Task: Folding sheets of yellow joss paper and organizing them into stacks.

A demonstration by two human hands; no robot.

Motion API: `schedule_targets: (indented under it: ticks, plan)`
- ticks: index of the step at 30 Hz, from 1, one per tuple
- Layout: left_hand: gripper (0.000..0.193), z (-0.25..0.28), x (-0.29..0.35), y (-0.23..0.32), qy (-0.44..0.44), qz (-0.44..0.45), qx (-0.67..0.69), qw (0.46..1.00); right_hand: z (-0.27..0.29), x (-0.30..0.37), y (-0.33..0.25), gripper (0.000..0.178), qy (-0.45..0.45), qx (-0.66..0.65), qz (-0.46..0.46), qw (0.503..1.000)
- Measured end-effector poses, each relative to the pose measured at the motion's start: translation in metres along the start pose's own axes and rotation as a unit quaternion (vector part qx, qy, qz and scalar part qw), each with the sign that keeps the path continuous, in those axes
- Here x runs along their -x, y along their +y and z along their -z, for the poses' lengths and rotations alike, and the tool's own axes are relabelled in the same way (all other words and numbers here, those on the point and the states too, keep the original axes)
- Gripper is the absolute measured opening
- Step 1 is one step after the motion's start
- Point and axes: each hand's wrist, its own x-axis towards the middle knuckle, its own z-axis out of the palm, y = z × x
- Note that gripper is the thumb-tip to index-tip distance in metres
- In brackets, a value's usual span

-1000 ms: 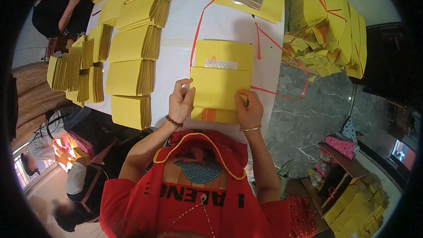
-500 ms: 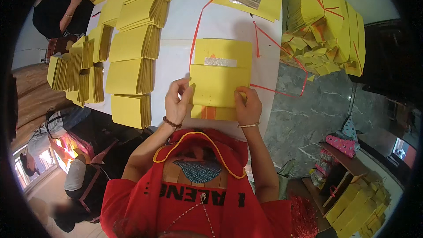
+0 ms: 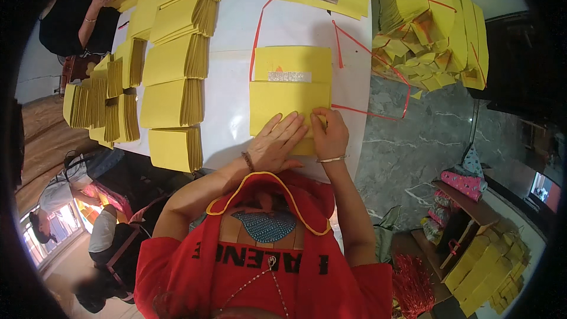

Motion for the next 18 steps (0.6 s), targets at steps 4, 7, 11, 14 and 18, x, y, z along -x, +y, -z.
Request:
schedule_targets:
  ticks: [4, 7, 11, 14, 18]
  plan:
    - [0.082, -0.007, 0.0, -0.001, -0.006, -0.007, -0.016, 1.0, 0.011, 0.005, -0.008, 0.024, -0.048, 0.005, -0.05, 0.998]
    - [0.077, -0.007, 0.001, -0.001, -0.019, -0.003, -0.023, 1.0, 0.005, 0.016, -0.037, 0.037, 0.094, 0.259, 0.168, 0.947]
    - [0.066, -0.023, 0.003, -0.004, 0.002, -0.015, -0.117, 0.993, -0.012, 0.022, -0.049, 0.05, -0.1, 0.233, 0.26, 0.932]
    - [0.06, -0.011, 0.001, -0.006, -0.041, 0.0, 0.012, 0.999, -0.023, 0.025, -0.03, 0.061, -0.165, 0.169, 0.25, 0.939]
    - [0.057, 0.001, 0.002, -0.019, -0.052, 0.009, 0.214, 0.975, -0.022, 0.023, -0.025, 0.067, -0.159, 0.057, 0.17, 0.971]
